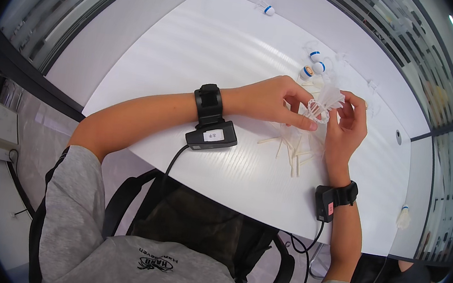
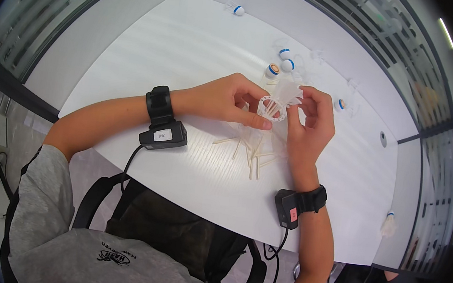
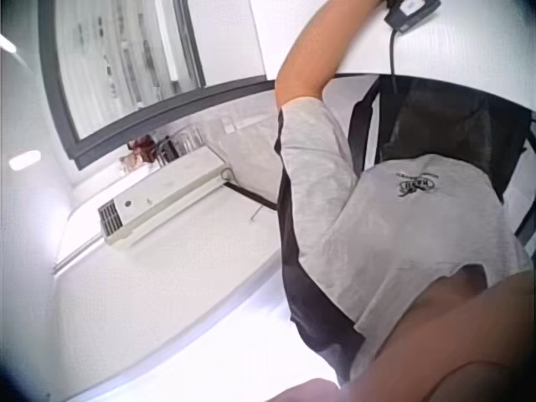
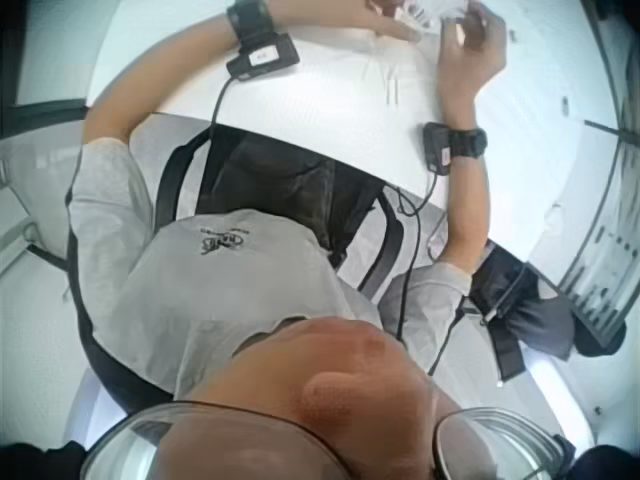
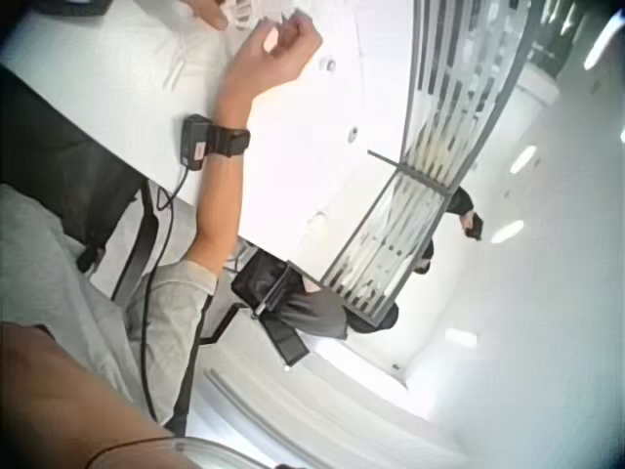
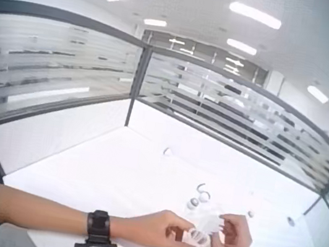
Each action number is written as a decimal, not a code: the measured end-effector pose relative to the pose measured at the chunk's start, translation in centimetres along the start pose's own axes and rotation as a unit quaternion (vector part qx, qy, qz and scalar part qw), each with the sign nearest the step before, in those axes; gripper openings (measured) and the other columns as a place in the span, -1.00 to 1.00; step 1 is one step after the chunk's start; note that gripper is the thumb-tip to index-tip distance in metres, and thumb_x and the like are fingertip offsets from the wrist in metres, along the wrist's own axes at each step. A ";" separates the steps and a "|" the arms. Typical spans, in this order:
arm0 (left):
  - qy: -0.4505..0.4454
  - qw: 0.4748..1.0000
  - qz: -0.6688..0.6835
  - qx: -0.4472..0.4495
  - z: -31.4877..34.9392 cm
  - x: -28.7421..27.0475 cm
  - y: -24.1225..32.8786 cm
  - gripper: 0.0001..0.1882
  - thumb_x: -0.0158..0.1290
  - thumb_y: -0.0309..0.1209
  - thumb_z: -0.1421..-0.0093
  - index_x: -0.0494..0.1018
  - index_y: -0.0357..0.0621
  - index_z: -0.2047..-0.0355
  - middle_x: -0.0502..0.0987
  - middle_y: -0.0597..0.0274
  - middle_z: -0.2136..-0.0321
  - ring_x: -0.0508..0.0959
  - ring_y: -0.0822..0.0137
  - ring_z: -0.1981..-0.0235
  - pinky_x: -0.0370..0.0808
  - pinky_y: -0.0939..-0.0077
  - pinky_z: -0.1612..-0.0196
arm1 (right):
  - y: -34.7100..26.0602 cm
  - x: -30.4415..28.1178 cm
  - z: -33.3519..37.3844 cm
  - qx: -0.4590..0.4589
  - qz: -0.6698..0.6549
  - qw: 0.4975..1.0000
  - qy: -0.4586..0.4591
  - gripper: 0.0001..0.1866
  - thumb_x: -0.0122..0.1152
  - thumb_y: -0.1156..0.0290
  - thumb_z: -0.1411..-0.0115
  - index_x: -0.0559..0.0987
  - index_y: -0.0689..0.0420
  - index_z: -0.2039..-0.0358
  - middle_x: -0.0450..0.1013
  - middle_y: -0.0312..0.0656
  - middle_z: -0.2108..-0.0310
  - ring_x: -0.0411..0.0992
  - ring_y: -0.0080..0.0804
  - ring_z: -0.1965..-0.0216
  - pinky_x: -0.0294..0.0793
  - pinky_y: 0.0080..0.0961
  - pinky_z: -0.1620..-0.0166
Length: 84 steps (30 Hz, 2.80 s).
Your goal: Manually inserting feathers into a shuttlecock base at a workstation.
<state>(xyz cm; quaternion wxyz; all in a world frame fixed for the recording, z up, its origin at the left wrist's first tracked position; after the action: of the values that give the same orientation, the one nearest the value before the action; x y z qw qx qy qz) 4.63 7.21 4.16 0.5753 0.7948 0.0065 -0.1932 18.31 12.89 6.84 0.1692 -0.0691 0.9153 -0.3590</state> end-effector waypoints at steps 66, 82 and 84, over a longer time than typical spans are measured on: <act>0.136 0.989 -0.017 -0.057 0.4 -3.0 -2.1 -0.63 0.28 -0.38 -0.16 0.54 -0.33 0.08 0.65 0.17 0.49 0.54 0.52 0.58 0.44 0.65 0.43 | 2.3 -0.3 -0.1 0.146 -0.104 0.983 0.034 -0.78 0.31 0.34 -0.28 0.64 0.20 0.15 0.58 -0.28 0.29 0.34 -0.67 0.47 0.28 -0.69 0.43; 0.117 0.991 -0.032 -0.055 0.3 -2.7 -2.5 -0.64 0.26 -0.43 -0.16 0.55 -0.33 0.06 0.66 0.14 0.48 0.54 0.51 0.57 0.46 0.64 0.41 | 1.9 -0.1 0.0 0.138 -0.099 0.985 0.026 -0.78 0.31 0.34 -0.28 0.64 0.21 0.17 0.56 -0.32 0.32 0.33 -0.69 0.47 0.27 -0.71 0.43; 0.124 0.990 -0.041 -0.060 0.3 -2.8 -2.5 -0.63 0.27 -0.42 -0.15 0.54 -0.36 0.06 0.66 0.13 0.47 0.54 0.51 0.57 0.47 0.64 0.41 | 2.0 -0.3 0.0 0.140 -0.092 0.985 0.030 -0.80 0.31 0.36 -0.29 0.64 0.22 0.18 0.56 -0.31 0.30 0.34 -0.68 0.45 0.29 -0.70 0.41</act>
<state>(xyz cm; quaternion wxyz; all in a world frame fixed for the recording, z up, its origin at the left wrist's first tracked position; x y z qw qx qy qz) 1.35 8.34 2.69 0.6082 0.7757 0.1226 -0.1157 18.58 14.40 5.56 0.1160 -0.1181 0.8505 -0.4992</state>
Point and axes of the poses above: each hand's wrist, its own z-axis away from the middle knuckle, its own x-axis out of the palm, y = z × x, the point moved 9 cm from there along -z, towards the middle knuckle
